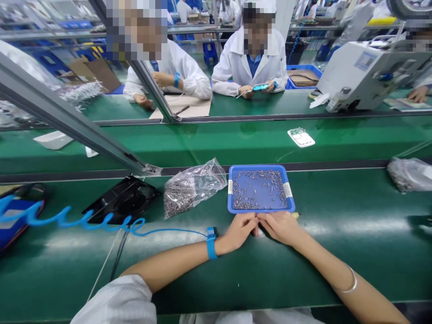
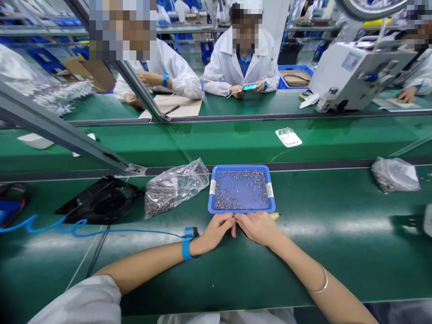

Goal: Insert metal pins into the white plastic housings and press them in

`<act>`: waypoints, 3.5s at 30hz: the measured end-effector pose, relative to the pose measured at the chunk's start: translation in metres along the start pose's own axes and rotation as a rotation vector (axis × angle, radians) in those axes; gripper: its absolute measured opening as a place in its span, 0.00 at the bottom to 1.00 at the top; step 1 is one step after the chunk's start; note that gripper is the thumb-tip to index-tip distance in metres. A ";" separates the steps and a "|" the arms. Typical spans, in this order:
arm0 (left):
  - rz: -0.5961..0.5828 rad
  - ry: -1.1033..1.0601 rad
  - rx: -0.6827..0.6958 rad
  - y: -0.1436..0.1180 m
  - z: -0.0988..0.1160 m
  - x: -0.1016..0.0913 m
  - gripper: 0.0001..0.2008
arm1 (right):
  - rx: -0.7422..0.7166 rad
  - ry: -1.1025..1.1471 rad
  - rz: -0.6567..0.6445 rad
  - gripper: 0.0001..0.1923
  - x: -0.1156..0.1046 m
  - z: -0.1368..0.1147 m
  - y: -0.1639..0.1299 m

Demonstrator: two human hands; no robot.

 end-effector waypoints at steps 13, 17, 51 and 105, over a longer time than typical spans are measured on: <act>-0.010 0.073 0.001 0.003 -0.011 -0.006 0.24 | 0.060 -0.007 -0.108 0.15 0.012 0.005 -0.007; -0.050 0.071 0.020 0.000 -0.012 -0.007 0.25 | 0.061 0.019 -0.152 0.16 0.005 0.002 -0.003; -0.376 0.781 0.486 -0.009 -0.005 0.030 0.38 | 1.115 0.624 -0.165 0.10 -0.064 -0.110 -0.041; -0.393 0.825 0.489 -0.007 -0.001 0.033 0.43 | 1.096 -0.147 -0.454 0.09 -0.056 -0.092 -0.027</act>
Point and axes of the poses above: each hand's wrist, its own y-axis towards the middle knuckle, its own x-axis out of the palm, z = x × y, the point moved 2 cm from there along y, towards the middle knuckle, and after that the axes turned 4 degrees about -x, right-handed, at the moved point
